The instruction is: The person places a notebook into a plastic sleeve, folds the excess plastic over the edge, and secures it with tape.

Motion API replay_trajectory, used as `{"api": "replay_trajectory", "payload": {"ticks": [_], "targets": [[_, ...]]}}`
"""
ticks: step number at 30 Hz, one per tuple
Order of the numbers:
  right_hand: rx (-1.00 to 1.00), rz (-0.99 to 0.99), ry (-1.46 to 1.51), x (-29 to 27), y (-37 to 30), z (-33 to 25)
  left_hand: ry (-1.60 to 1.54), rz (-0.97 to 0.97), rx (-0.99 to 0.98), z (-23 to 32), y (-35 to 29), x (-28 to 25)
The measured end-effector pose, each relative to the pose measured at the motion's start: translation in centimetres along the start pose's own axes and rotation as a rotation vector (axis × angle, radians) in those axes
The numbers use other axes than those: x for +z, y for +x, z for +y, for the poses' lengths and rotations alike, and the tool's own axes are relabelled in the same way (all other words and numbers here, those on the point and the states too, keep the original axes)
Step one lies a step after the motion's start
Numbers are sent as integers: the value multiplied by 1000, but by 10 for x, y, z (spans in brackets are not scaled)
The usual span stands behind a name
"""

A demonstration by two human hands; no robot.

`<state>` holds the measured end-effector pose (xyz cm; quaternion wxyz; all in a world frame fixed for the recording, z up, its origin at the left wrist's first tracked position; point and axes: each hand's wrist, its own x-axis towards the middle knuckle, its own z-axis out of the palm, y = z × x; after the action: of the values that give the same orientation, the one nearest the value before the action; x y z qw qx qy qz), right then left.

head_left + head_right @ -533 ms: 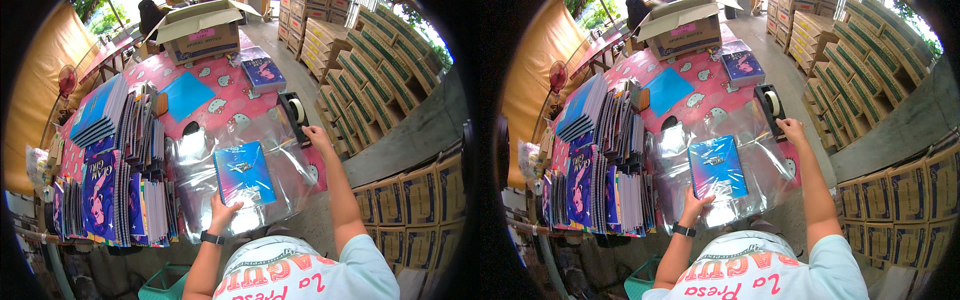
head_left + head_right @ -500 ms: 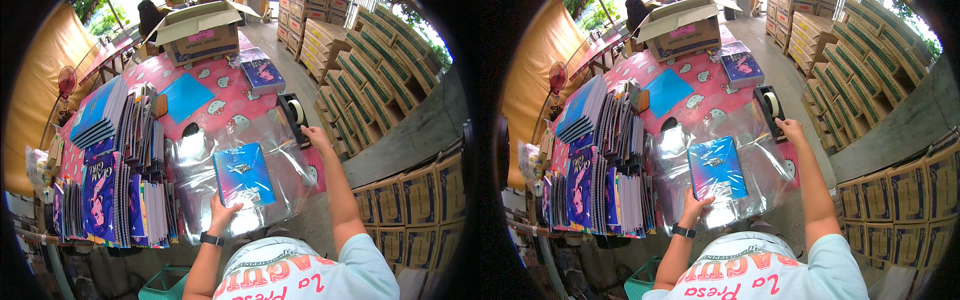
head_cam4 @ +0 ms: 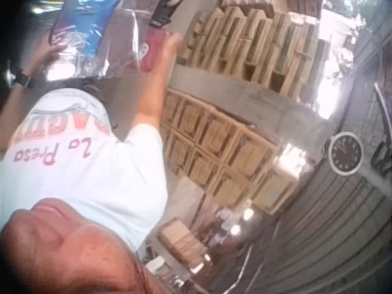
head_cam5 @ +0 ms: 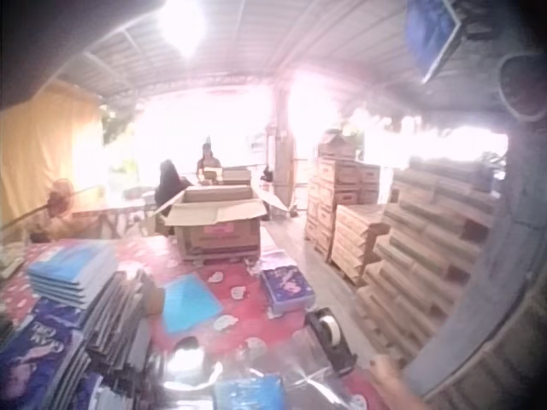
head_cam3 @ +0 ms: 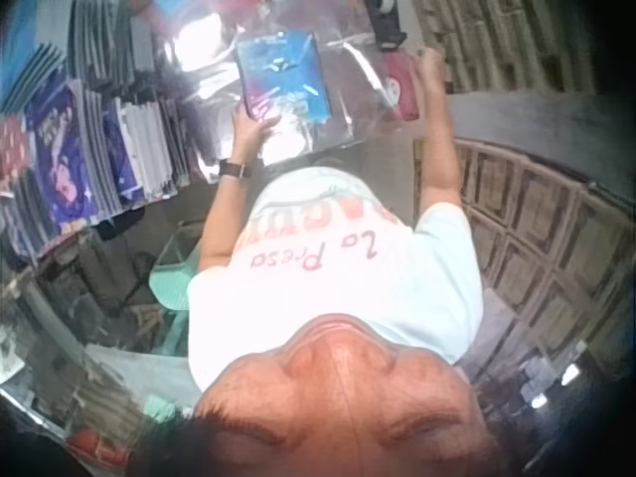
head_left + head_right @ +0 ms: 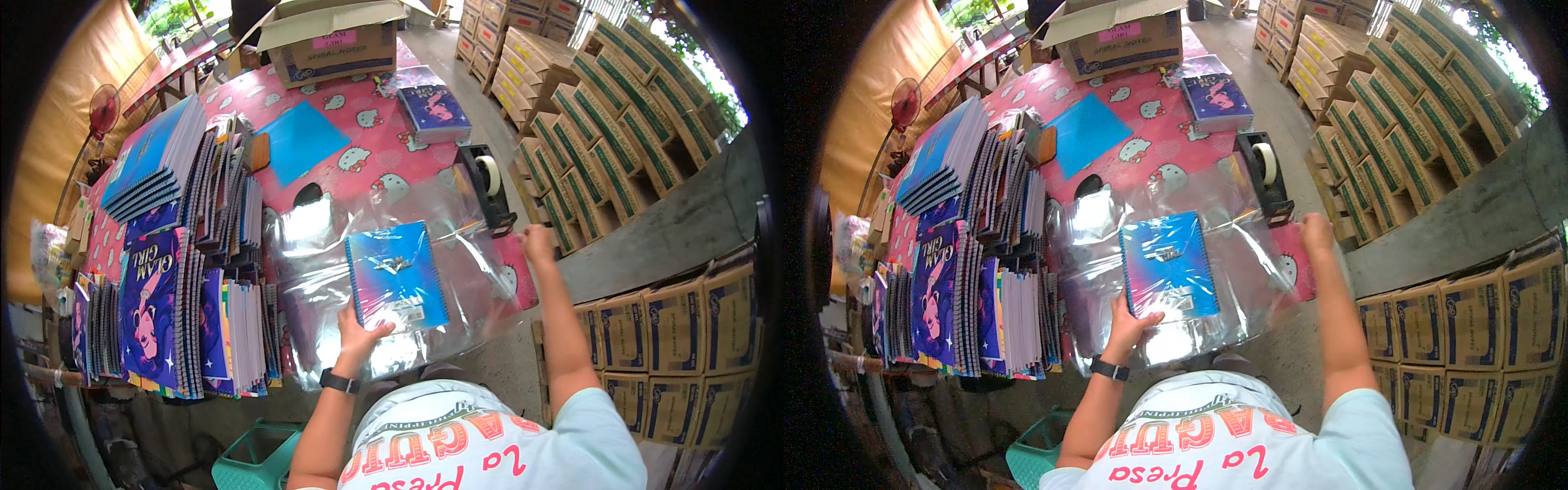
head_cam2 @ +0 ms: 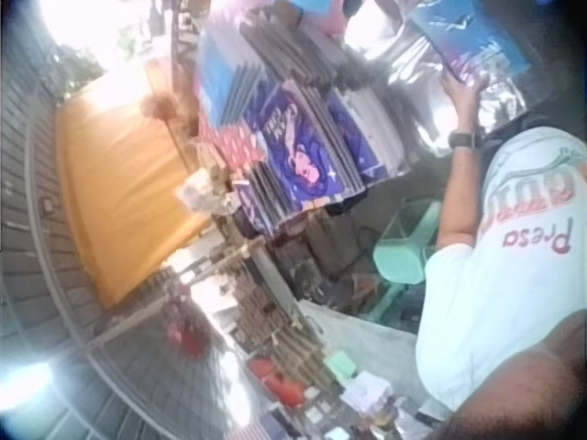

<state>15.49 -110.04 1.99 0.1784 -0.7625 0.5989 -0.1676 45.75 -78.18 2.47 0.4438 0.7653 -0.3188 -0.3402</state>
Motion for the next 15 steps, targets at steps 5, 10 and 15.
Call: {"api": "replay_trajectory", "payload": {"ticks": [5, 10, 15], "targets": [[-402, -543, 411, -55, -65, -149, -4, 17, 0, -2, -1, 2], [-1012, -1067, -170, -9, -102, -256, 27, -1, 20, -9, -1, 2], [-1116, -926, -617, 16, -84, -274, 68, -58, 41, -5, -2, 0]]}}
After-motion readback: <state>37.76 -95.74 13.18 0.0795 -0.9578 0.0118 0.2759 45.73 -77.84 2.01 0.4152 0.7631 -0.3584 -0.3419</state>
